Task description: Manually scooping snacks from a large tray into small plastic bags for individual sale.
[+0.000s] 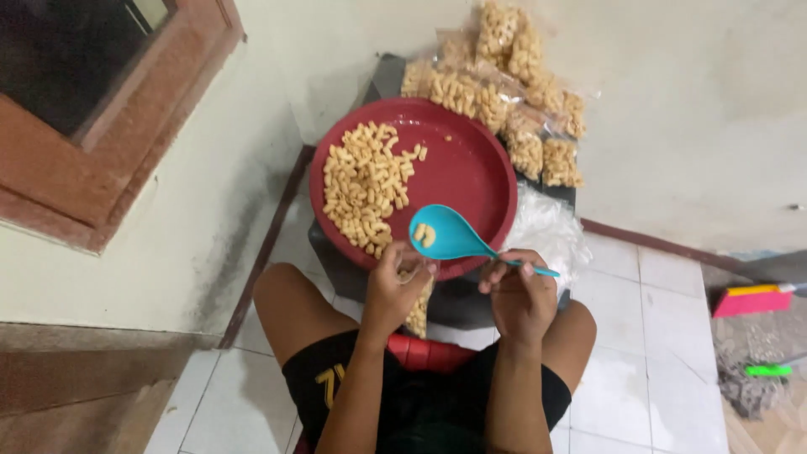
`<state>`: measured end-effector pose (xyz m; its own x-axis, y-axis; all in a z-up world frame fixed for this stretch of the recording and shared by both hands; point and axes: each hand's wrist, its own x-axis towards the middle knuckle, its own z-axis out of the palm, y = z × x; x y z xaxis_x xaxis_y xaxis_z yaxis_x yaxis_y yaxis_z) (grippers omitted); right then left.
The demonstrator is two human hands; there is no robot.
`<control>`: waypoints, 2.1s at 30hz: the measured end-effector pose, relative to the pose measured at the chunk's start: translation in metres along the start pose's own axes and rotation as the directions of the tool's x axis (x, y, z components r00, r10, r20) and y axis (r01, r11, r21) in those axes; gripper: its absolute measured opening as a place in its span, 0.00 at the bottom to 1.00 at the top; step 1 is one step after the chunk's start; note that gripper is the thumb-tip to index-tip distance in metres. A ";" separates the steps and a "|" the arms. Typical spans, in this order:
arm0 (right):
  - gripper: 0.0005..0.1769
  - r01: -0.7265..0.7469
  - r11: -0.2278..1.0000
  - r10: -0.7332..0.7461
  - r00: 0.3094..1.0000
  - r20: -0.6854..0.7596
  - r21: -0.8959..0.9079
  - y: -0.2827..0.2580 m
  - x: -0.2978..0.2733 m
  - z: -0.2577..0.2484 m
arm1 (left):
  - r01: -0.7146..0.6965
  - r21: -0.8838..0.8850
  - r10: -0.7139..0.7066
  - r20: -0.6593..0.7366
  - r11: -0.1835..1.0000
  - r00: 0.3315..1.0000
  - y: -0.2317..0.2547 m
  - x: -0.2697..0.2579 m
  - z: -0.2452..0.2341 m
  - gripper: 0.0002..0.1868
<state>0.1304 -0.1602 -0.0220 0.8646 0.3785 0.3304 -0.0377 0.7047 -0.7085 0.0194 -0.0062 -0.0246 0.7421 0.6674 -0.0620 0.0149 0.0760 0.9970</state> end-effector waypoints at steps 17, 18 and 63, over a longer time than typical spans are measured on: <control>0.16 0.172 0.955 -0.206 0.971 -0.125 -0.243 -0.004 0.006 -0.009 | -0.066 0.109 0.071 -0.043 0.992 0.997 0.030 -0.008 -0.011 0.11; 0.15 0.103 0.957 -0.171 0.956 -0.239 -0.271 -0.006 0.007 -0.008 | -0.033 0.109 0.039 -0.060 0.994 0.997 0.034 -0.010 -0.014 0.12; 0.19 0.018 1.000 -0.018 0.992 -0.121 0.003 0.003 0.008 0.010 | 0.021 0.099 -0.012 -0.092 0.995 0.996 0.037 -0.010 -0.020 0.32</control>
<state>0.1324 -0.1492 -0.0157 0.9195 0.2905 0.2647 -0.0236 0.7133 -0.7005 -0.0016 0.0048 0.0117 0.6769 0.7319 -0.0782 0.0972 0.0164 0.9951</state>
